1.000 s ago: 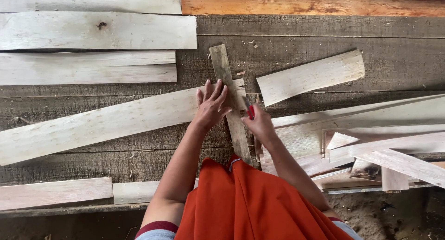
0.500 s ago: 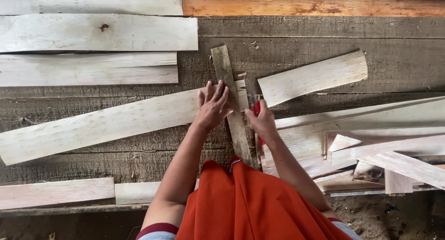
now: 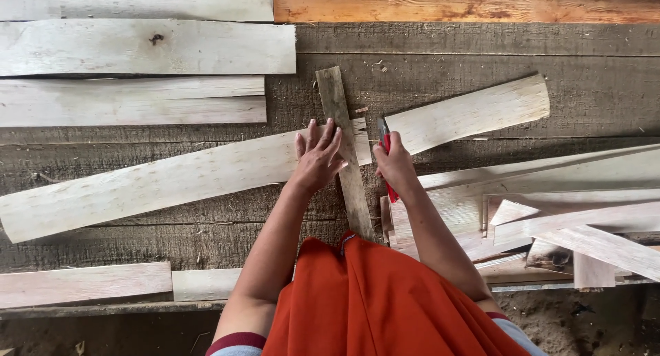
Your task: The person uses a red utility knife to cut several long wooden planks on a wooden workbench. They position each plank, score it with the knife, and break it apart, repeating the process for multiple pieces.
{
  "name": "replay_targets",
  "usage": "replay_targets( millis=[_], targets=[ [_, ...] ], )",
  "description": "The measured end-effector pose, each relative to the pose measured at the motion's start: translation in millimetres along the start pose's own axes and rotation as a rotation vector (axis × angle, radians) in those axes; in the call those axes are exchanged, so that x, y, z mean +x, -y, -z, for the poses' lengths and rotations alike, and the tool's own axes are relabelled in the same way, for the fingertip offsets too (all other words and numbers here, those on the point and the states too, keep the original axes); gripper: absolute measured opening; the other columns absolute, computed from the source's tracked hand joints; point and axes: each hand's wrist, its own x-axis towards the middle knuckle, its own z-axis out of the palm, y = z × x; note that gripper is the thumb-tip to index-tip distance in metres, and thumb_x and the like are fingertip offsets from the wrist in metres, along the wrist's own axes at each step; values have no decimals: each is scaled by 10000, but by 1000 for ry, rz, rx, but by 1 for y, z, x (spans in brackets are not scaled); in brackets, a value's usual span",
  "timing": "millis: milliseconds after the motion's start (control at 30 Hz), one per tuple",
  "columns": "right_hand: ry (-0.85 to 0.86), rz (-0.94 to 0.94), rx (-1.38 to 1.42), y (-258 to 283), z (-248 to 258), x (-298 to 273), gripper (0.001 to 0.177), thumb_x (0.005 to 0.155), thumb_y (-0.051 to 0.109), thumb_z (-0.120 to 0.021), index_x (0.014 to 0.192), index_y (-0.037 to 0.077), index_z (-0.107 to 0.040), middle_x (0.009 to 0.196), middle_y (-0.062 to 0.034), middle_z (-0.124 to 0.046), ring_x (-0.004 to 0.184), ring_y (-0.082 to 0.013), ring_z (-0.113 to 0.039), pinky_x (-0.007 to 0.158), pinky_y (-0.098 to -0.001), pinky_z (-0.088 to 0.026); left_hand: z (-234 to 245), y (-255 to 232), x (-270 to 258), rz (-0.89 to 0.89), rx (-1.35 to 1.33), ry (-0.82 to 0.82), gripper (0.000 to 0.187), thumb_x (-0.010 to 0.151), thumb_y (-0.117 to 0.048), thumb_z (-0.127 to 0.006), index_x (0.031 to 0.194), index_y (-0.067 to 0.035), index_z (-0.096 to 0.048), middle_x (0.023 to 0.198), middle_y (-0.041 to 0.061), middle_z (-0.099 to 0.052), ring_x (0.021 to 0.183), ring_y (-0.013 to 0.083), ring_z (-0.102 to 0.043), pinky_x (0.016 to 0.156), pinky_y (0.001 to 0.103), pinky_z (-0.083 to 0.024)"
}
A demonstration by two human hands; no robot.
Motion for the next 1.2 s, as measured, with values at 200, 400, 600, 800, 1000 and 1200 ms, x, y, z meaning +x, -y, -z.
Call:
replay_targets(
  millis=[200,400,600,800,1000,1200],
  targets=[
    [66,-26,-36,-9,-8,-1,422,1002,337,-540,1269,17,-468,864,-198,-643,639,-293,-727,637,-428,-629,2,-7,-1,48,6,27,804,949,-420,-645,1629,-196,-279,1730,27,-47,1552,420,105,1173,706,53],
    [60,-69,38,13,-4,-5,381,1062,305,-401,1302,10,-423,852,-211,-679,632,-305,-738,588,-414,-660,3,-16,0,85,39,57,919,895,-468,-688,1642,-184,-233,1728,56,-7,1538,435,137,1140,737,86],
    [60,-35,4,44,10,-2,351,1082,279,-363,1271,-8,-432,901,-248,-645,644,-311,-740,614,-414,-670,5,-18,2,86,120,113,930,915,-447,-674,1649,-164,-178,1726,92,18,1534,465,135,1138,765,44],
    [149,-62,-319,30,-8,19,406,1054,332,-362,1320,41,-458,782,-165,-729,708,-338,-758,777,-537,-602,3,-15,6,101,138,141,916,930,-435,-670,1652,-174,-170,1725,86,38,1528,461,156,1136,759,52],
    [94,-23,-192,-6,-23,9,303,1052,344,-372,1183,83,-453,715,-124,-733,650,-296,-754,725,-451,-616,10,-20,3,101,109,147,933,927,-445,-678,1654,-169,-163,1725,79,41,1530,459,154,1140,750,52],
    [57,12,-56,-5,-25,1,246,1057,297,-379,1138,72,-440,734,-154,-691,615,-272,-738,619,-371,-655,12,-22,2,106,104,149,927,928,-442,-677,1653,-171,-168,1726,79,38,1533,453,146,1144,748,54]
  ],
)
